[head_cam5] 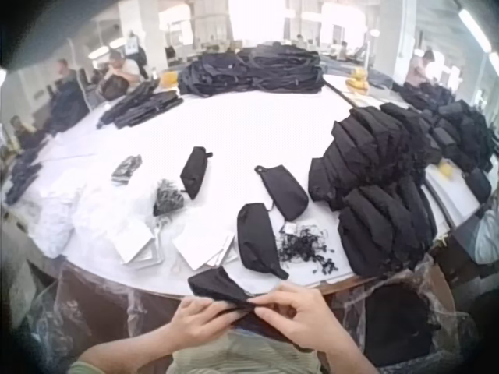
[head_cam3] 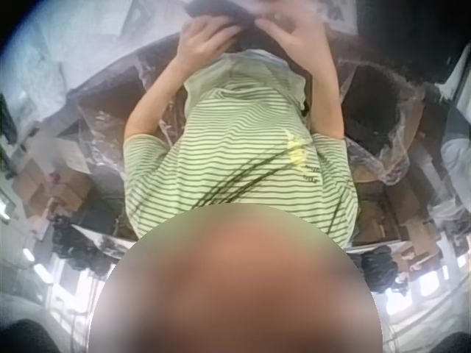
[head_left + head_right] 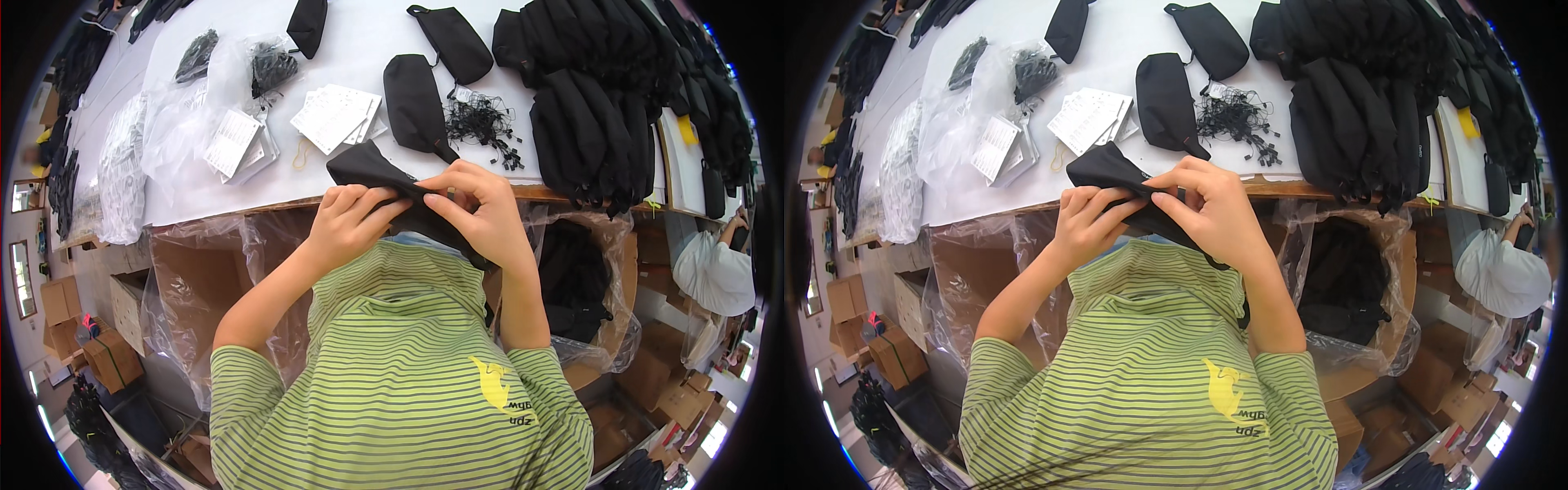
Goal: Packing eye-glasses cases with tags and internal supports in a manufacturing facility.
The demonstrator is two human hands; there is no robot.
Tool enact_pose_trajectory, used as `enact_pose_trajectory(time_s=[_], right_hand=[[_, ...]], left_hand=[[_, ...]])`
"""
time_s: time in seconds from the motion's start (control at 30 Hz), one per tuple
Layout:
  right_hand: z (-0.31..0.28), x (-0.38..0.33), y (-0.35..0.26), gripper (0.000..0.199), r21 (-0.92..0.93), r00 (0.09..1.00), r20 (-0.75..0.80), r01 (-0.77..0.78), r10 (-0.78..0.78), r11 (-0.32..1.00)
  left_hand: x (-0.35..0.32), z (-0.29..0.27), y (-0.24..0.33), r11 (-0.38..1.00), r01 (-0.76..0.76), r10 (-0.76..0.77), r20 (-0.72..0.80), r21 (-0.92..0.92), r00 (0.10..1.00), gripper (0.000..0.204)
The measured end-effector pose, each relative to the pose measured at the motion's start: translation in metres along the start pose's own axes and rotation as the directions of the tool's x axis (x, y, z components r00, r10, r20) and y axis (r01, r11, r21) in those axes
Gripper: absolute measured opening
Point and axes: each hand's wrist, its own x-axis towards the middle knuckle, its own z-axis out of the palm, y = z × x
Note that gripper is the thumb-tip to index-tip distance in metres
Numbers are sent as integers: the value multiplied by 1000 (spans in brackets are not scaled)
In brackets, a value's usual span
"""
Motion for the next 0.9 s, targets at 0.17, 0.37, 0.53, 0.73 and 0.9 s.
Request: enact_pose_trajectory(time_s=[0.17, 0.37, 0.53, 0.73, 0.9], right_hand=[[1, 1, 1, 16, 17, 1000, 18, -17, 16, 1000], [2, 1, 3, 17, -19, 998, 62, -2, 3, 1000], [4, 1, 7, 17, -12, 997, 74, -5, 6, 1000], [5, 4, 13, 17, 21, 993, 103, -54, 51, 998], [6, 8, 25, 16, 94, 986, 120, -126, 114, 988]], left_hand=[[-1, 1, -3, 1000, -7, 8, 40, -13, 999, 35], [7, -1, -4, 986, 31, -9, 131, -164, 991, 35], [6, 0, -7, 983, -15, 40, 137, -181, 990, 33], [3, 3, -7, 982, -13, 40, 144, -187, 989, 28], [-4, 7, -8, 976, -26, 66, 180, -216, 982, 34]])
